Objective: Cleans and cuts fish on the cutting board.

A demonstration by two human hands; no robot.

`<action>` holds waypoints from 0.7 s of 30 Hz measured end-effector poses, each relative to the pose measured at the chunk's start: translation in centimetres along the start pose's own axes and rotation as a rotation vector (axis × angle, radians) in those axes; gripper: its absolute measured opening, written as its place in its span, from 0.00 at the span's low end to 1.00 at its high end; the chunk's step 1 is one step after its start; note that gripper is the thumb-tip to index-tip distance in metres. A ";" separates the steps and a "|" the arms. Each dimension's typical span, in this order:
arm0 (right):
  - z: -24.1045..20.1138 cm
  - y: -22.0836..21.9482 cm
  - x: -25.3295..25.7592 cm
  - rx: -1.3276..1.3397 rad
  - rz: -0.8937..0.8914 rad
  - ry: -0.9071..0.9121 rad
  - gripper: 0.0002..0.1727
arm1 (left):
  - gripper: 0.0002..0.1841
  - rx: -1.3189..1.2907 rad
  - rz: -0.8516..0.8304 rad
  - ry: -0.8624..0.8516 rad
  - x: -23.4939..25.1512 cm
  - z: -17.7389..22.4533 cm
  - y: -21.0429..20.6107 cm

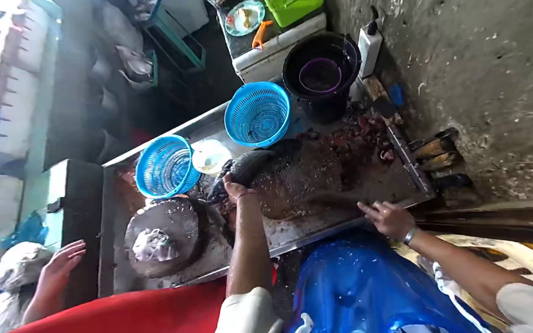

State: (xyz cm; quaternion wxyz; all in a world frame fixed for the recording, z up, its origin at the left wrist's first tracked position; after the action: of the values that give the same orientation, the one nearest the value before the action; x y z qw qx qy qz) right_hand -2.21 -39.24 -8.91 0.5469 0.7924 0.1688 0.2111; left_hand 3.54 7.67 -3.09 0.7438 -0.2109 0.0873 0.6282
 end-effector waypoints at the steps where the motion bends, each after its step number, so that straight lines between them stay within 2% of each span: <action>1: -1.1 -0.8 -0.1 -0.016 -0.052 0.028 0.26 | 0.30 -0.044 -0.027 0.027 0.7 1.0 0.5; 2: -1.6 -1.3 1.1 0.004 -0.121 -0.044 0.28 | 0.29 -0.063 -0.049 0.045 0.5 2.3 0.9; 3: -1.4 -1.5 3.2 0.044 -0.163 -0.192 0.29 | 0.28 -0.069 -0.071 0.051 0.3 3.5 1.4; 5: -0.1 -1.2 7.4 0.101 -0.076 -0.469 0.28 | 0.27 -0.093 -0.089 0.052 0.0 5.1 2.7; 6: -0.3 -0.9 8.2 0.081 -0.034 -0.497 0.28 | 0.27 -0.114 -0.096 0.060 -0.2 5.5 3.4; 7: -1.3 -1.0 7.6 0.047 -0.037 -0.439 0.28 | 0.26 -0.132 -0.099 0.074 -0.5 6.0 4.1; 10: -5.2 -2.7 2.8 -0.033 -0.206 -0.138 0.29 | 0.25 -0.159 -0.110 0.117 -1.3 7.0 5.7; 11: -4.9 -2.6 2.9 -0.031 -0.220 -0.142 0.29 | 0.26 -0.159 -0.115 0.120 -1.4 7.0 6.3; 13: -1.7 -1.6 7.1 0.055 -0.133 -0.320 0.29 | 0.26 -0.177 -0.139 0.107 -1.7 6.8 7.0; 15: 1.5 0.0 10.7 0.282 0.078 -0.454 0.26 | 0.26 -0.179 -0.116 0.103 -2.6 6.5 8.3; 17: 2.3 1.5 10.2 0.484 0.162 -0.505 0.27 | 0.27 -0.206 -0.125 0.099 -3.4 6.4 9.4; 18: 2.3 1.6 8.6 0.521 0.146 -0.503 0.28 | 0.27 -0.228 -0.137 0.100 -3.7 6.2 9.6; 21: 0.7 -0.8 3.2 0.477 -0.082 -0.511 0.32 | 0.26 -0.234 -0.085 0.106 -5.5 5.4 10.2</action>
State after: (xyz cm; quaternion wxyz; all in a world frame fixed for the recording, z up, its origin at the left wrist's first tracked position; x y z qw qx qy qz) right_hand 0.82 -37.93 -9.37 0.3790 0.9176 0.1027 -0.0614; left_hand -8.17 6.30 1.85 0.7343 -0.3329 0.0437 0.5899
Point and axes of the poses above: each hand's wrist, its own x-axis towards the middle knuckle, its own y-axis out of the back of the hand, z = x × y, the point moved 9 cm from there along x, towards the middle knuckle, and after that the axes turned 12 degrees about z, right-handed, at the moved point
